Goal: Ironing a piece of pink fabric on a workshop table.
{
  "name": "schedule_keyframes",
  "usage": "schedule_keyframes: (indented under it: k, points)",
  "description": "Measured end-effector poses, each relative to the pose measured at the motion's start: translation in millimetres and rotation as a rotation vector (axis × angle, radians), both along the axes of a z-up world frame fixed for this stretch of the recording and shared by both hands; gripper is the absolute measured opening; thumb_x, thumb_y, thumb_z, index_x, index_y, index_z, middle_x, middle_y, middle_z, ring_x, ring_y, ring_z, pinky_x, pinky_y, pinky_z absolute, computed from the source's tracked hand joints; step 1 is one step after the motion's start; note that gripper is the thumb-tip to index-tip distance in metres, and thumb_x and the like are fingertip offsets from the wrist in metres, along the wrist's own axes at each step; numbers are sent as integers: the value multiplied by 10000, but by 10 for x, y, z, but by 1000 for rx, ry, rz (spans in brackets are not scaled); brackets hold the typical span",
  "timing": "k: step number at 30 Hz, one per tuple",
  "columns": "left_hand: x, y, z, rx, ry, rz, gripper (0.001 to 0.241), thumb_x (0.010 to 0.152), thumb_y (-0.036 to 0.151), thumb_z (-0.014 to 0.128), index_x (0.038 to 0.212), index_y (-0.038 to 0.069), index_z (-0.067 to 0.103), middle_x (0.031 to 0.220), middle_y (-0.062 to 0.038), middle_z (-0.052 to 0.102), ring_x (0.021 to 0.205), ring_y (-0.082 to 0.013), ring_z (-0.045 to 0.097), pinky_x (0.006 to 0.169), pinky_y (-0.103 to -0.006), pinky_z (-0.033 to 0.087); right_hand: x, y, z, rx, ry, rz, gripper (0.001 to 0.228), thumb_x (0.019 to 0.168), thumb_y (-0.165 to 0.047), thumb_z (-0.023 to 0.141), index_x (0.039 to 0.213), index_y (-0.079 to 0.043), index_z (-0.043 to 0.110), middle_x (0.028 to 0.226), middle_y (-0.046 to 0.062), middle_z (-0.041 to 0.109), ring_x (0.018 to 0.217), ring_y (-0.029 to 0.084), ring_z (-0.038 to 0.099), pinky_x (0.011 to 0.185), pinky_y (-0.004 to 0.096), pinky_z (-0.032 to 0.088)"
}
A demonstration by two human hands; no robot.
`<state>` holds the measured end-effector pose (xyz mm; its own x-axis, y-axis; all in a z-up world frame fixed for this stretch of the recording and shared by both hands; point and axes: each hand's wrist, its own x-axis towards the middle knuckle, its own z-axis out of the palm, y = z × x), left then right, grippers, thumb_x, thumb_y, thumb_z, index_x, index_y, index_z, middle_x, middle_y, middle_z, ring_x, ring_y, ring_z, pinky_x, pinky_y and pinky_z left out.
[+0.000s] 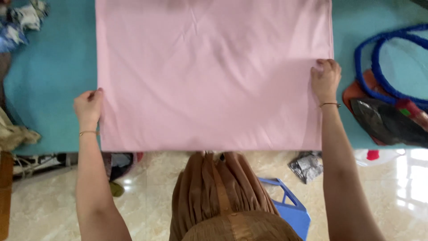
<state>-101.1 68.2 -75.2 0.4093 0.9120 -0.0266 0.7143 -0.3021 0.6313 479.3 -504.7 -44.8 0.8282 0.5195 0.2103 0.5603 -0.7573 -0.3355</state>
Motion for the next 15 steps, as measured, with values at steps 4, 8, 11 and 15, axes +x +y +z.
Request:
schedule_keyframes:
  k: [4, 8, 11, 15]
  points:
    - [672, 702, -80, 44, -60, -81, 346, 981, 302, 782, 1073, -31, 762, 981, -180, 755, 845, -257, 714, 801, -381, 545, 752, 204, -240, -48, 65, -118, 286, 986, -181, 752, 1243, -71, 693, 1427, 216, 523, 1334, 375, 451, 1127, 517, 338]
    - [1454, 1163, 97, -86, -147, -72, 311, 927, 267, 802, 1056, -14, 769, 943, -114, 767, 810, -193, 696, 750, -327, 530, 1394, 400, -398, -36, 30, -117, 374, 962, -131, 782, 1298, -29, 651, 1355, 247, 533, 1248, 403, 460, 1091, 518, 373]
    - [1988, 1420, 214, -198, -173, -65, 277, 911, 236, 807, 1048, -2, 774, 929, -79, 765, 790, -145, 678, 724, -292, 526, 1645, 697, -277, 65, 101, -196, 436, 929, -103, 790, 1321, -10, 625, 1308, 223, 546, 1194, 377, 494, 1047, 490, 428]
    - [2425, 1788, 141, -255, -118, 53, 200, 944, 230, 751, 1012, 48, 793, 879, -47, 755, 739, -123, 674, 698, -265, 541, 1865, 1023, -113, 291, 333, -380, 528, 888, -141, 761, 1352, -2, 553, 1229, 146, 641, 1075, 269, 661, 938, 380, 585]
